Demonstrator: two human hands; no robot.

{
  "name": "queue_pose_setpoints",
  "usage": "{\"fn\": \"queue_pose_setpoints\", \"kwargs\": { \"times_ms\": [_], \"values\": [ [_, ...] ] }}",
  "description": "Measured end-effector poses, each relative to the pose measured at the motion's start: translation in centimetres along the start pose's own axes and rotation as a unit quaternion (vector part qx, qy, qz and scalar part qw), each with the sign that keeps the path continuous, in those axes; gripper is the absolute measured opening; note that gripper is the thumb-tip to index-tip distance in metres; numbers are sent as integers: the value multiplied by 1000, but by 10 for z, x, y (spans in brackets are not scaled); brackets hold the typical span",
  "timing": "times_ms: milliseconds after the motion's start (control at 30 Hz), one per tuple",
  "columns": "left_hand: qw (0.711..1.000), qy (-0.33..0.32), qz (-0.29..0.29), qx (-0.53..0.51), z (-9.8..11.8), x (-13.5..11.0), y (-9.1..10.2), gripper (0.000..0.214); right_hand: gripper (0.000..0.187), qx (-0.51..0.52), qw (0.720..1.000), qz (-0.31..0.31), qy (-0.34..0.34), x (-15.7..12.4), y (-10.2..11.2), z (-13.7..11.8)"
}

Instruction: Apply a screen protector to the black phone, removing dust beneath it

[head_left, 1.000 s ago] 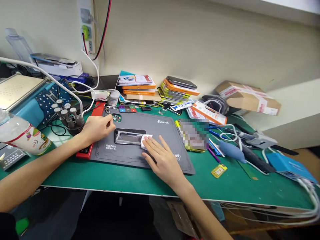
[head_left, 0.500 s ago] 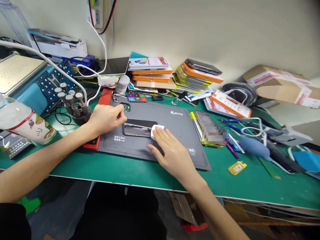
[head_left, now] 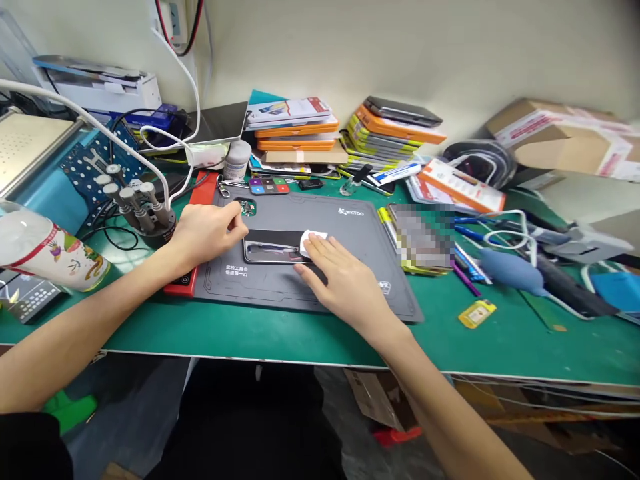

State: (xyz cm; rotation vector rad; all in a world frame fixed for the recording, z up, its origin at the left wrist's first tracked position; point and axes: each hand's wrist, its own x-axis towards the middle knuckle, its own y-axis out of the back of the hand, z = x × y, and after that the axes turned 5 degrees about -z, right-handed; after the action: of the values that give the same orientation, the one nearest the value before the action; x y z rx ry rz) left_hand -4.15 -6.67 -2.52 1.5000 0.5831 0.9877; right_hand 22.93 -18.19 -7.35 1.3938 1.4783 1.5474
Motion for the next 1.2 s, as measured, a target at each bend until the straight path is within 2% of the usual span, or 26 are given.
{"fn": "queue_pose_setpoints", "kwargs": {
  "times_ms": [133,367,500,667,900,1033,1200],
  "values": [
    [1000,5,-1,12,-2,0,2,30,64,13,1000,-10,-3,10,0,1],
    [1000,0,-10,5,-3,-1,1,33,66,-15,1000,11,9,-24,6,-20],
    [1000,3,-10,0,-3,-1,1,31,63,-1,1000,-20,13,-6,6,-8],
    [1000,-1,-17,-6,-4,-2,2,31,70,8,999,-47,15,19,4,7],
    [1000,2,-24,-5,-3,-3,3,30,68,5,999,-17,28,-3,0,2],
    [1000,3,-26,-3,-2,-3,5,31,63,9,999,-12,34,4,0,4],
    [1000,3,-22,4,-3,-2,4,31,69,-17,1000,10,16,12,-7,-23]
  ]
}}
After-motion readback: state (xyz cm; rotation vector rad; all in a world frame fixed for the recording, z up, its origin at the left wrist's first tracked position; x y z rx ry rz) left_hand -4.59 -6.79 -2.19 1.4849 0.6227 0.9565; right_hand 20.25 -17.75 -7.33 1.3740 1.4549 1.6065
